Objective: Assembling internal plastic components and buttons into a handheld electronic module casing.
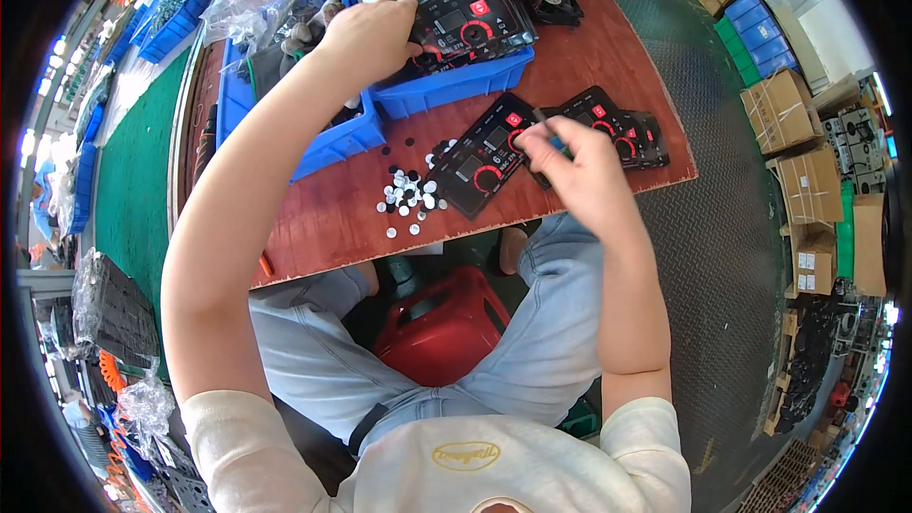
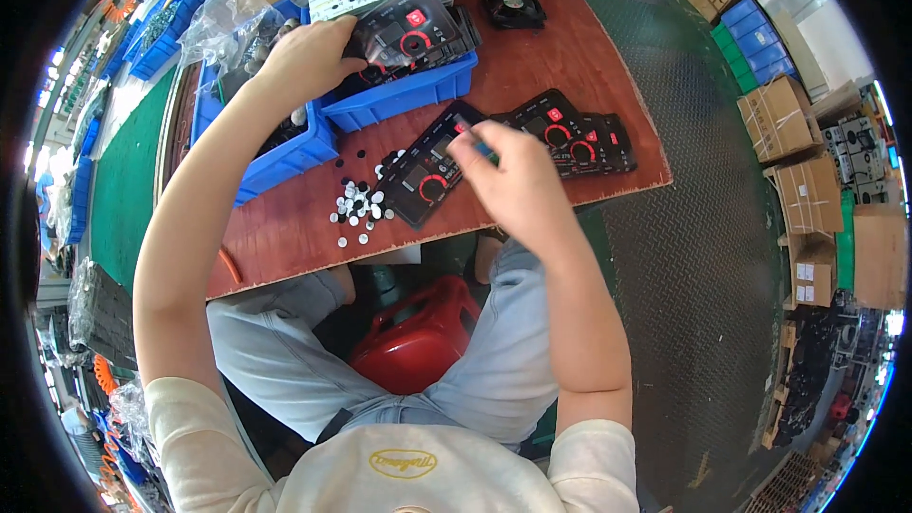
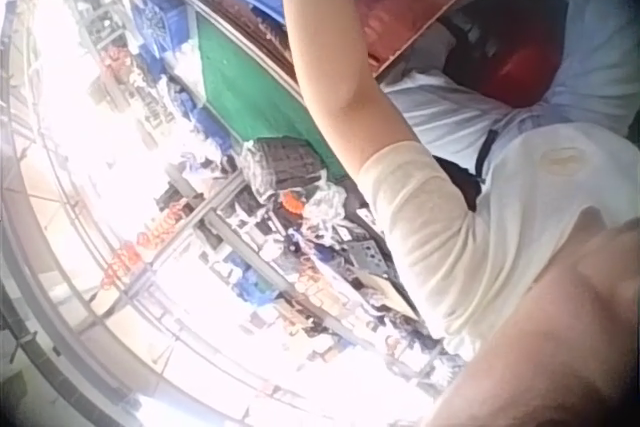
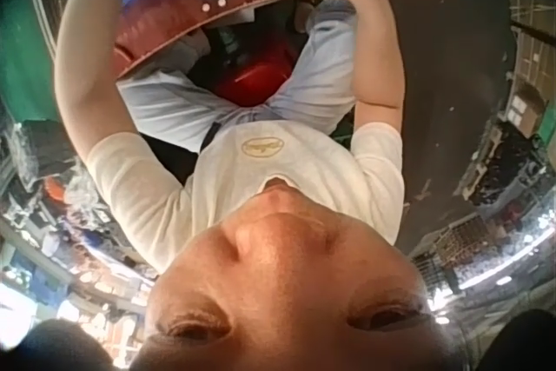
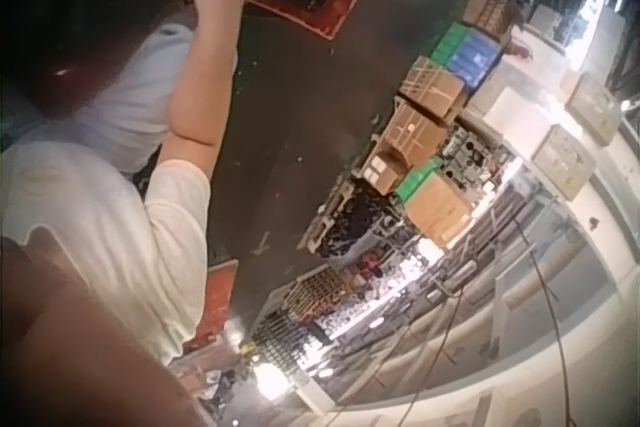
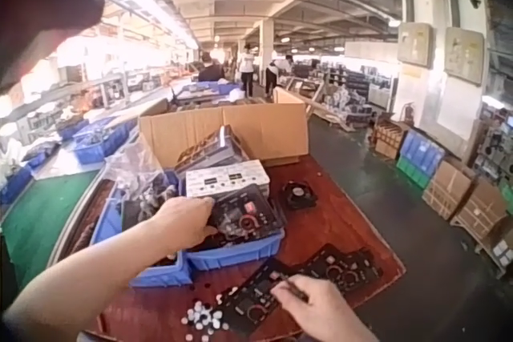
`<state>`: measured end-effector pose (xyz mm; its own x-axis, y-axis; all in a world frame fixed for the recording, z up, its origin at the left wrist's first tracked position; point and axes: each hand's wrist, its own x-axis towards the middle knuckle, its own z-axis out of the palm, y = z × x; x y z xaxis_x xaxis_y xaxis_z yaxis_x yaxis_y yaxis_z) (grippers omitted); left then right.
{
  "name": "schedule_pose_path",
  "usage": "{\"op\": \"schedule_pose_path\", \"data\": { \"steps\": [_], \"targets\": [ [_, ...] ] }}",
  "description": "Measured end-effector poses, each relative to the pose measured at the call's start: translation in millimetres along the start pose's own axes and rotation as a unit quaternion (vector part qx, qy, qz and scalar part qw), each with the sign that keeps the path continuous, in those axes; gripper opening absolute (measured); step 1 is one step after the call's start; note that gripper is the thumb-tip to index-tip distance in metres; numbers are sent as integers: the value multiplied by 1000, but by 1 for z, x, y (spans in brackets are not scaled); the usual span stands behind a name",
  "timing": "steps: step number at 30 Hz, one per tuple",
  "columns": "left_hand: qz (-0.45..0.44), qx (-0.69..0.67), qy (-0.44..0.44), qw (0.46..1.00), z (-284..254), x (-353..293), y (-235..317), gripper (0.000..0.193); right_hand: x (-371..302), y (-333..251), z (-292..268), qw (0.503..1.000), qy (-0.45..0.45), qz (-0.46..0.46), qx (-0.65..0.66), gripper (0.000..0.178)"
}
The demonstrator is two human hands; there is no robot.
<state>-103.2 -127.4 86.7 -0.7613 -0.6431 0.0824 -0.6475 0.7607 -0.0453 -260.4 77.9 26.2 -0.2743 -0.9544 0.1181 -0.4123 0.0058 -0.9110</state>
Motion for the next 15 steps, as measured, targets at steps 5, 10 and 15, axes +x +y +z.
{"op": "schedule_pose_path", "data": {
  "steps": [5, 10, 15],
  "targets": [
    [18, 217, 179, 959, 20, -14, -1, 49, 12, 6, -12, 993, 62, 59, -77, 22],
    [-21, 96, 142, 985, 22, -17, -3, 41, 26, 21, -2, 958, 91, -32, -270, 26],
    [40, 45, 258, 964, 7, -39, 21, 28, 46, 15, 12, 924, -4, 12, -381, 42]
  ]
}}
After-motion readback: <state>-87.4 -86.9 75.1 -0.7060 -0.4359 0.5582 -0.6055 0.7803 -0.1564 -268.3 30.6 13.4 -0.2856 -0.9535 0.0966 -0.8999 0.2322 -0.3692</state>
